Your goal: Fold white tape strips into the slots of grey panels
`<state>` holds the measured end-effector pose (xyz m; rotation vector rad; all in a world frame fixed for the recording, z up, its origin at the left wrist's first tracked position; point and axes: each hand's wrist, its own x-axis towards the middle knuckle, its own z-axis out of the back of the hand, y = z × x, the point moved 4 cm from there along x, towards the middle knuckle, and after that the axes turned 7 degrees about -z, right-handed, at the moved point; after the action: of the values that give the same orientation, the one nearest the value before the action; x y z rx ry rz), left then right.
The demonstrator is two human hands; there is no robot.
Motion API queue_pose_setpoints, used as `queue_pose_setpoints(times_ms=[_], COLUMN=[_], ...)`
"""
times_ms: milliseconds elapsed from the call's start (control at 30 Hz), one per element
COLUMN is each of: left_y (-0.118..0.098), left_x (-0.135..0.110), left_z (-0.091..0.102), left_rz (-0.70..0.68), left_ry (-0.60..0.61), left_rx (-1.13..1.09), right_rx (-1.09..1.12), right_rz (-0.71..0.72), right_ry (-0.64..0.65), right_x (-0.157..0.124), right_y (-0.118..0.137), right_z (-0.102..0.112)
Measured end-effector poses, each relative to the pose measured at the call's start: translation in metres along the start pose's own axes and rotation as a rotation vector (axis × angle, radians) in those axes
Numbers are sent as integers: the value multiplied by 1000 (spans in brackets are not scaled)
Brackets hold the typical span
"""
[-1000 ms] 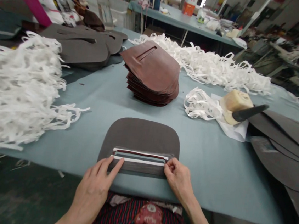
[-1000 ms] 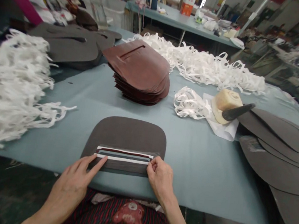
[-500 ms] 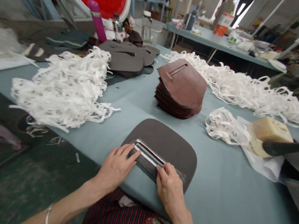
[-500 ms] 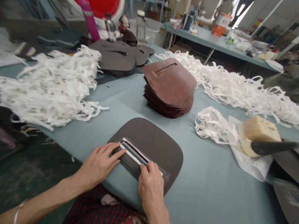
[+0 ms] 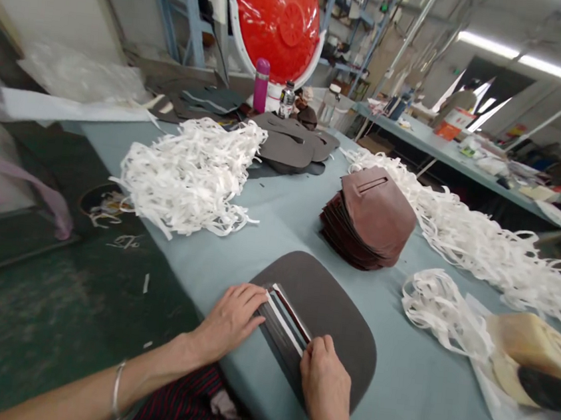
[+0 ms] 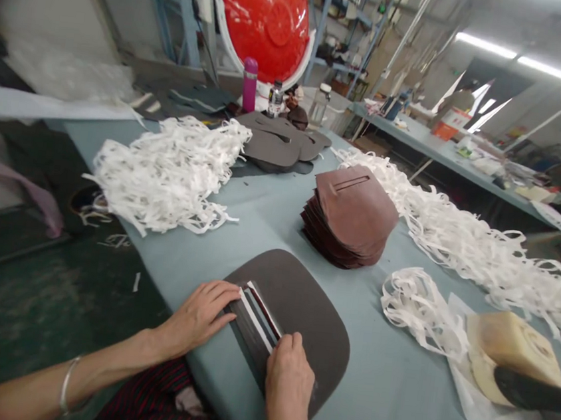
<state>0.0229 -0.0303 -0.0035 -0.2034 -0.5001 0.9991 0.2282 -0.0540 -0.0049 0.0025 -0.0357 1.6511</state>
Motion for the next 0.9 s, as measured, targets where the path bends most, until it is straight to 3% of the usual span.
queue_pose_setpoints(times_ms=[267,567,700,900], left_y=[1,0,1,1], left_x=[0,1,5,4], left_z=[5,5,7,5], left_rz=[18,63,69,-8], left_ry=[-22,19,60,100], left_rx=[-48,-85,-84,-32], right_rx=[279,456,427,287], right_rz=[-33,144,214,219], right_ry=[-83,-196,-236,-313], right_x=[-6,44,42,18], right_y=[-2,76,93,86], right_z=[-2,4,1,-6])
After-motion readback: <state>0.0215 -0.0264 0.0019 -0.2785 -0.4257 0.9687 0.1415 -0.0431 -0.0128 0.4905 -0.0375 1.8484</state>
